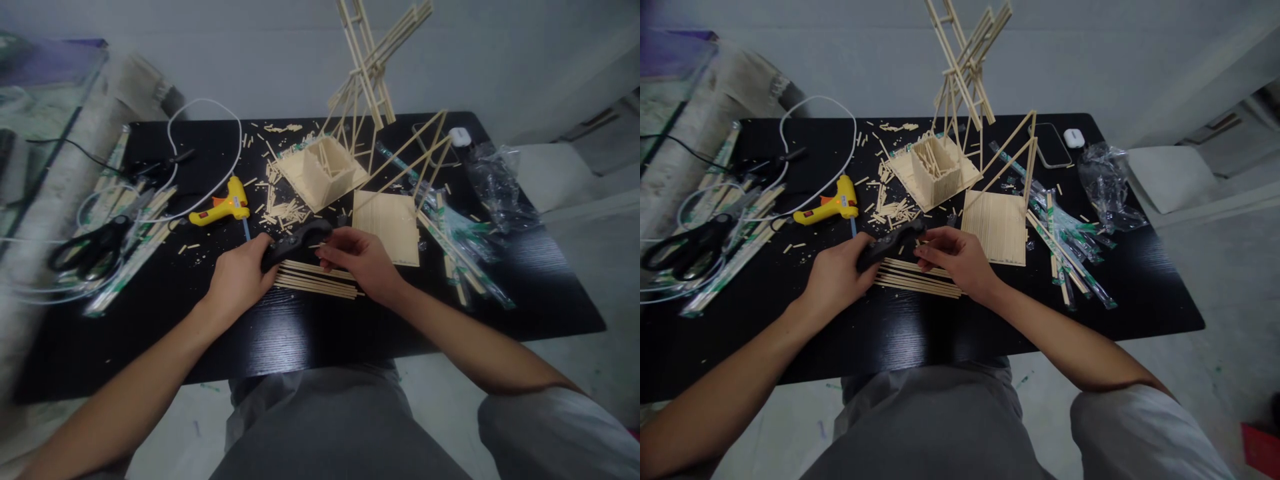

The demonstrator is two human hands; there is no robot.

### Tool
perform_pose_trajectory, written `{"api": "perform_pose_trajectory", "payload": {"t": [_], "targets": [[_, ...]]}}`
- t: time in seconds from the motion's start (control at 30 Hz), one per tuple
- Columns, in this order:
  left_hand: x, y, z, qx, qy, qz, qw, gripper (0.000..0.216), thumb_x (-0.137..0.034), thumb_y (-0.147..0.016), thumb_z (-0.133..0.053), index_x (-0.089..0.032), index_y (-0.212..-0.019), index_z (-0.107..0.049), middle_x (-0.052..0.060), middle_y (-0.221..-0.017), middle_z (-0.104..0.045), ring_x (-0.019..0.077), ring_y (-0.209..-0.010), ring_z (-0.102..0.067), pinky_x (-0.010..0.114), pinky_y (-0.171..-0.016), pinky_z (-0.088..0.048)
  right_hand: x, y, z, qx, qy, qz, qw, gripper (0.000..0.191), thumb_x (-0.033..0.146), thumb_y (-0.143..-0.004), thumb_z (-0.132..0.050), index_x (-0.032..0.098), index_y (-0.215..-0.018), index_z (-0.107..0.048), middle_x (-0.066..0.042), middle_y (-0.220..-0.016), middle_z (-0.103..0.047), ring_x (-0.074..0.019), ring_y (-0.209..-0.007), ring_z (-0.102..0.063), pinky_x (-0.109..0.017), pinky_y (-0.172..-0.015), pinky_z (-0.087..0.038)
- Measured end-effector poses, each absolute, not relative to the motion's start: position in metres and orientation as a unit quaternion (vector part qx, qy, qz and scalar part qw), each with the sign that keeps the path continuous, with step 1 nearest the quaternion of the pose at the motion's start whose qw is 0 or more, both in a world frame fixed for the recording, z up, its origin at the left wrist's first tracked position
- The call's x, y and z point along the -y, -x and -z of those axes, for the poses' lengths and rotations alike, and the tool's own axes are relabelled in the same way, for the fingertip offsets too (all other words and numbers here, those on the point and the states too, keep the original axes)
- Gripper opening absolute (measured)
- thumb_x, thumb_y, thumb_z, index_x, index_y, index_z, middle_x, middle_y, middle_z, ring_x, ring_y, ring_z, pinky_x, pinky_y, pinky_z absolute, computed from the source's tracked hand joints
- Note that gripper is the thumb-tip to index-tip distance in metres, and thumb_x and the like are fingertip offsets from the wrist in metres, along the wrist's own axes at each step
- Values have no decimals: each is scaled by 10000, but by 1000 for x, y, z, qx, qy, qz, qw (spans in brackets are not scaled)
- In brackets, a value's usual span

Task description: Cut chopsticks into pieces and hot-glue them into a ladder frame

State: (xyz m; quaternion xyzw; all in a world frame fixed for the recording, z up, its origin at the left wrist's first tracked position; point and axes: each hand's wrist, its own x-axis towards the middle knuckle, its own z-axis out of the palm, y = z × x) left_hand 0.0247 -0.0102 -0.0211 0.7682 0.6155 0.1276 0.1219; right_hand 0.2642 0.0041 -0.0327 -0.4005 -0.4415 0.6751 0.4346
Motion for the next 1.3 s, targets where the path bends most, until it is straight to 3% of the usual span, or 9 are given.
{"api": "perform_pose_trajectory", "payload": {"t": [0.13, 0.33, 0.87, 1.3], "targets": [[5, -21, 24, -633, -696, -282, 187, 273, -445, -955, -602, -211, -815, -615, -24, -655, -590, 149, -586, -540, 268, -594, -392, -5, -265, 33, 448, 390, -670, 445, 323, 355, -794, -901, 241, -1069, -778, 24, -820, -787, -116, -707, -720, -276, -712, -642], [-3, -19, 31, -631, -601, -404, 277, 373, -513, -956, -622, -206, -746, -593, -35, -619, -523, 141, -588, -488, 271, -575, -401, -5, -267, 35, 452, 403, -663, 439, 283, 376, -809, -891, 244, -1027, -767, 13, -865, -788, -135, -751, -740, -326, -769, -657], [-1, -22, 31, -618, -597, -412, 304, 357, -444, -937, -660, -191, -700, -575, -19, -645, -549, 135, -642, -490, 262, -600, -399, -6, -266, 37, 454, 402, -653, 455, 290, 276, -745, -924, 260, -1008, -804, 28, -915, -769, -141, -806, -760, -327, -821, -668], [-1, -22, 31, -601, -624, -406, 291, 313, -421, -941, -660, -180, -749, -606, -39, -669, -533, 113, -613, -447, 263, -606, -377, -14, -272, 41, 487, 436, -580, 486, 211, 338, -832, -839, 249, -1014, -783, 0, -932, -780, -157, -822, -742, -324, -751, -655]]}}
